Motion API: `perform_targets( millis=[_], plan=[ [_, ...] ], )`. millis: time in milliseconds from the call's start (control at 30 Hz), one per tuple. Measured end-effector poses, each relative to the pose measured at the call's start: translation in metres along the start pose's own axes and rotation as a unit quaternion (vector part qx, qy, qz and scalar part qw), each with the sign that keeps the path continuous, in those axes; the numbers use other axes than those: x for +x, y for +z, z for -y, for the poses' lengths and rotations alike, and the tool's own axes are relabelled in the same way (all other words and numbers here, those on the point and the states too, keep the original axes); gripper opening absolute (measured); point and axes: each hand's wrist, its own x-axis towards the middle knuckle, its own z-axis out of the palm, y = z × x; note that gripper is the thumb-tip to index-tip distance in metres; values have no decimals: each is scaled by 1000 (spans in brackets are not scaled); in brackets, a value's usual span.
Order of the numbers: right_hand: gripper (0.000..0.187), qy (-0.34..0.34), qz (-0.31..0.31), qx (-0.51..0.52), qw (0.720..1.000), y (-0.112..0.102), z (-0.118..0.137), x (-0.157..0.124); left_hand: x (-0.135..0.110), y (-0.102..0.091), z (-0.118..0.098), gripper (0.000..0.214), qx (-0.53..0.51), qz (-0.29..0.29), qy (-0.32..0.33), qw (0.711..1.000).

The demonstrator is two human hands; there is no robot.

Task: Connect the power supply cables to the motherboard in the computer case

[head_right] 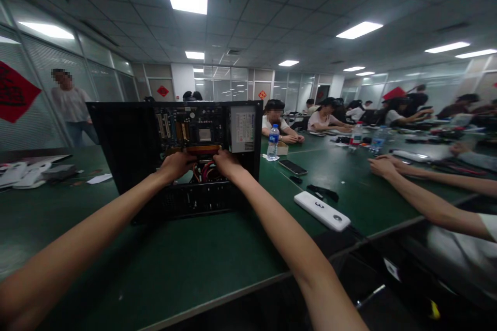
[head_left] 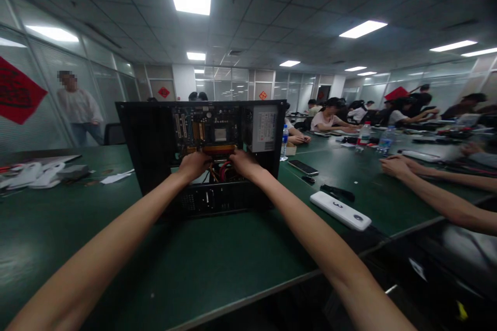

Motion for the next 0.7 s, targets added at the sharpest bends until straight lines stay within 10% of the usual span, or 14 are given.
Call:
perform_targets(
  millis=[700],
  plan=[
    [33, -31, 10, -17, 999, -9, 10, -5, 12, 1, -23, 36, 36, 13, 36, 999]
  ],
)
